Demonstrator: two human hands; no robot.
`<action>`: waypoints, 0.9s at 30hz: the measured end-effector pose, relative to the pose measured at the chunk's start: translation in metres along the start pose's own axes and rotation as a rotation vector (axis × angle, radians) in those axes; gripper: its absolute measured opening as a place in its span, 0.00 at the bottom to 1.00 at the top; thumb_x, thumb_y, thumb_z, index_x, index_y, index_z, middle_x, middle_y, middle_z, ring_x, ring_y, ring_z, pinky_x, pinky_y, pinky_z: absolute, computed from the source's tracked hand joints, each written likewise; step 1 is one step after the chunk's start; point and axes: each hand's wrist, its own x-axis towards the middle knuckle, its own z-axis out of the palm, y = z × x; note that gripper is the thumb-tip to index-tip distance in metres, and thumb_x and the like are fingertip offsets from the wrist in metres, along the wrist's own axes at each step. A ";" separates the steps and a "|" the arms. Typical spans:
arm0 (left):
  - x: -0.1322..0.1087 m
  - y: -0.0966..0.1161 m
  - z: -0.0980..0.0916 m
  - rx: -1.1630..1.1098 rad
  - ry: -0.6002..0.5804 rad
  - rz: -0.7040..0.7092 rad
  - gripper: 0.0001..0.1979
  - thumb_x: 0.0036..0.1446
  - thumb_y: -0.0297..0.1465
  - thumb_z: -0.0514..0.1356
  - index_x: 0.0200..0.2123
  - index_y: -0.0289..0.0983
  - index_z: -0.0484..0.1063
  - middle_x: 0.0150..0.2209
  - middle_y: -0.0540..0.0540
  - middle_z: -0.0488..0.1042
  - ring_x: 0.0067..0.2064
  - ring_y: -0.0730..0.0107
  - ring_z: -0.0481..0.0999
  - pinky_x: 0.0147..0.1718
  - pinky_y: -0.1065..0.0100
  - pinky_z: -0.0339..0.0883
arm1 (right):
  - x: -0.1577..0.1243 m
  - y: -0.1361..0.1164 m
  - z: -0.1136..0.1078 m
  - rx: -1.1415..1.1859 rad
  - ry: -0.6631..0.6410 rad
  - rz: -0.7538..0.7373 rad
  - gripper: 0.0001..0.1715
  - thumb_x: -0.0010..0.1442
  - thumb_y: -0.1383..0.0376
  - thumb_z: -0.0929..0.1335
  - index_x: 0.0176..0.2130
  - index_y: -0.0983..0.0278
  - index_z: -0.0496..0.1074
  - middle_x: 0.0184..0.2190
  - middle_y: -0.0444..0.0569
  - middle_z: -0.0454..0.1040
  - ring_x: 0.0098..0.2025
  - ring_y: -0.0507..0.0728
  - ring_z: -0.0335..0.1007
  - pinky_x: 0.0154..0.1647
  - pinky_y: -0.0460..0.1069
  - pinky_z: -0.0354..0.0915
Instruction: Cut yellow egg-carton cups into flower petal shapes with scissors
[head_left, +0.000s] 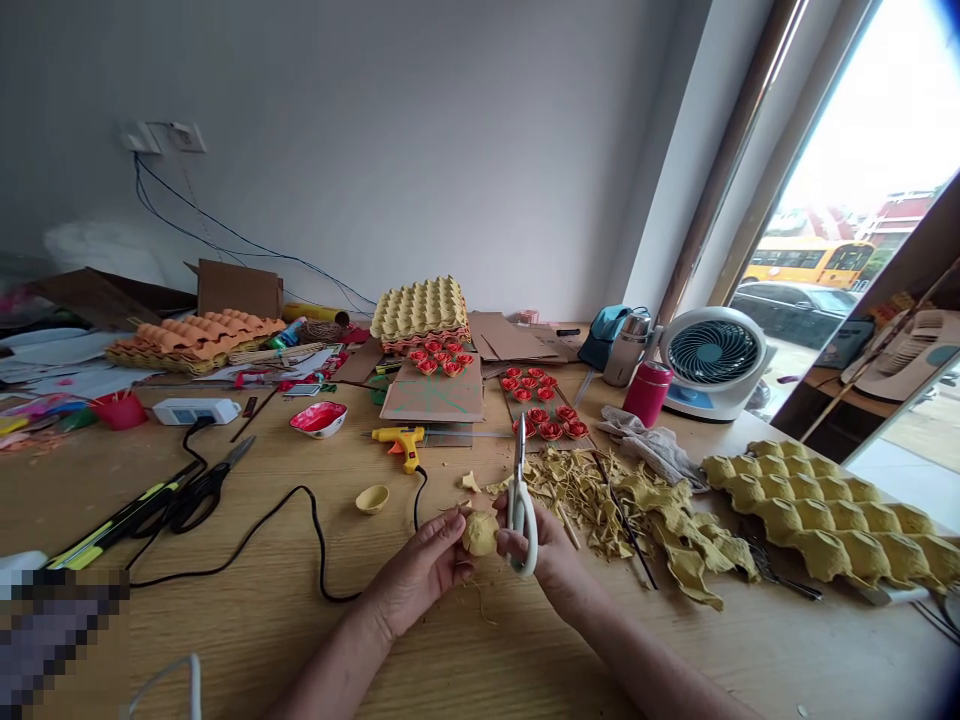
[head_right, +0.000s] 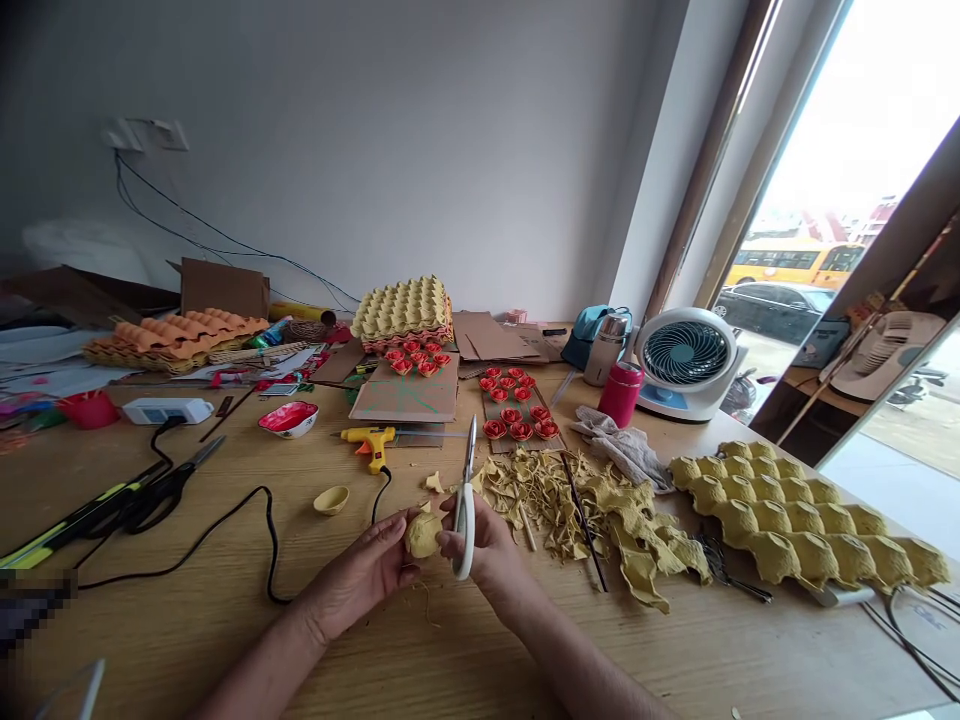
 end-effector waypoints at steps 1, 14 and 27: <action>0.000 0.000 0.000 0.014 -0.020 -0.002 0.21 0.42 0.37 0.76 0.40 0.37 0.78 0.31 0.50 0.74 0.30 0.76 0.71 0.27 0.74 0.62 | 0.000 0.001 -0.001 0.006 0.027 -0.002 0.28 0.45 0.52 0.79 0.41 0.61 0.72 0.29 0.41 0.66 0.29 0.50 0.60 0.28 0.45 0.57; -0.002 -0.004 0.012 0.023 0.066 0.036 0.19 0.35 0.34 0.78 0.31 0.34 0.79 0.25 0.51 0.73 0.26 0.79 0.69 0.26 0.76 0.61 | 0.000 0.000 0.001 -0.005 0.104 -0.039 0.29 0.43 0.53 0.80 0.40 0.61 0.71 0.28 0.41 0.67 0.28 0.50 0.60 0.27 0.45 0.59; 0.002 -0.012 0.014 -0.085 0.123 0.077 0.18 0.37 0.29 0.77 0.32 0.34 0.77 0.25 0.52 0.76 0.26 0.81 0.72 0.28 0.78 0.68 | -0.001 0.002 0.002 -0.048 0.139 -0.063 0.28 0.45 0.52 0.79 0.41 0.60 0.70 0.29 0.42 0.66 0.29 0.52 0.61 0.27 0.46 0.60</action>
